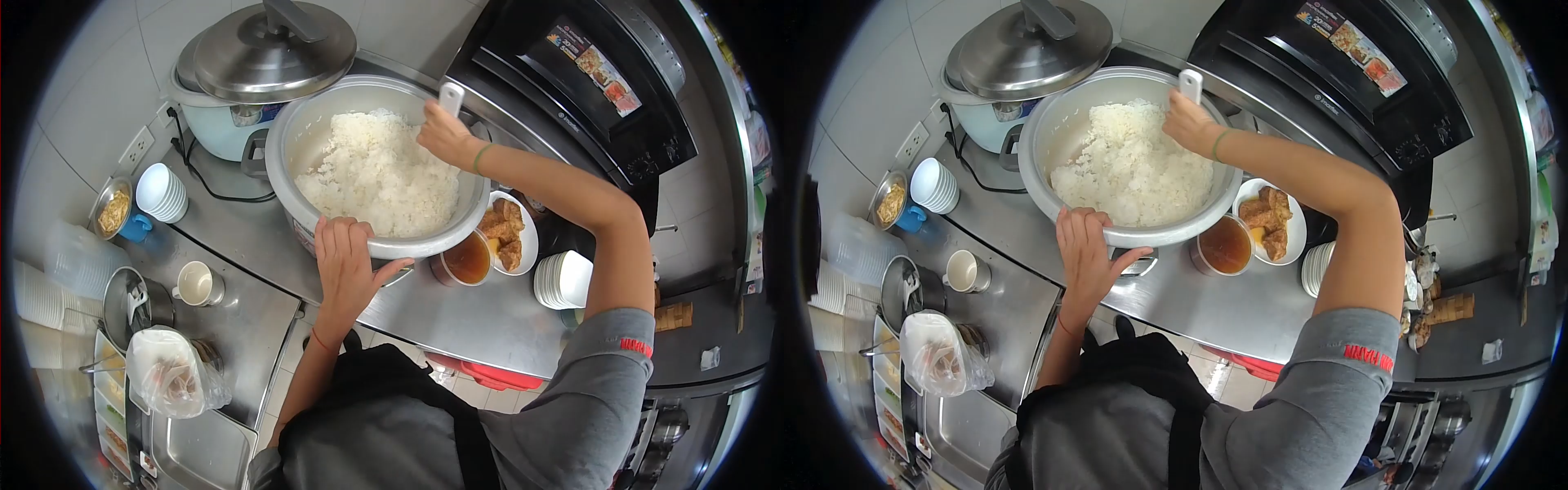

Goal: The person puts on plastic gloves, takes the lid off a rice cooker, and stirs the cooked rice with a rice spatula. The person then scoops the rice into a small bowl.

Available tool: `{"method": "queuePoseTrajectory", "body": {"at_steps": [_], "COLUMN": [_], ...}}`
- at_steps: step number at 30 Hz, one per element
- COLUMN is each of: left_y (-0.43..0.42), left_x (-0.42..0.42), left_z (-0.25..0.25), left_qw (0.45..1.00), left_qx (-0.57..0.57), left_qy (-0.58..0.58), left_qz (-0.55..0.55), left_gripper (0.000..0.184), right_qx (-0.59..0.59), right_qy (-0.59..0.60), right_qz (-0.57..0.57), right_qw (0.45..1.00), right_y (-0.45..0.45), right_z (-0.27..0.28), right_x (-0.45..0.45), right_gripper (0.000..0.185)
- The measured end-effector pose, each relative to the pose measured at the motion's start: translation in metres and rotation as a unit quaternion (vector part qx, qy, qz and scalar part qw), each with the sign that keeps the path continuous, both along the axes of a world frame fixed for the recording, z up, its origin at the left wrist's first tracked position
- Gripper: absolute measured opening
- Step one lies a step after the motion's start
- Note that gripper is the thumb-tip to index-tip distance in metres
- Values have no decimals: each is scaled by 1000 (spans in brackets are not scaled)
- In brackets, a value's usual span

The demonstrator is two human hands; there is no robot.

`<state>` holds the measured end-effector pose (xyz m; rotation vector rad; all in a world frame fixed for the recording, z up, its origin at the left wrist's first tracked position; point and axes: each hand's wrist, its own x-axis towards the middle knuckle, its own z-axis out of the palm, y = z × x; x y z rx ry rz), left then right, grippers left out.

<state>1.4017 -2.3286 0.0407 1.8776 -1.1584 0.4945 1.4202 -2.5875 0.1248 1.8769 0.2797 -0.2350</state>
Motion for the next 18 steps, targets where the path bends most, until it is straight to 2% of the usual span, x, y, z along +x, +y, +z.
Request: {"method": "queuePoseTrajectory", "body": {"at_steps": [3,7,11,12,15,18], "left_y": [1,1,6,9,12,14], "left_x": [-2,0,3,5,7,6], "left_z": [-2,-2,-1,-1,1,2], "left_qw": [1000,1000,1000,1000,1000,1000], "left_qx": [-5,-16,-16,-14,-12,-3], "left_qy": [10,8,1,-5,-13,-13], "left_qz": [1,-1,-5,-2,-5,-4], "left_gripper": [68,68,67,65,63,63], "right_qx": [64,163,159,162,107,-77], "right_qy": [-15,-22,2,18,-33,-56], "right_qz": [-88,-102,-32,14,84,156], "right_qw": [994,981,987,987,990,983], "right_y": [-3,8,40,52,36,8], "right_z": [4,22,24,31,28,14], "right_x": [-14,-34,-42,-36,7,44], "right_gripper": [8,11,12,7,9,9]}}
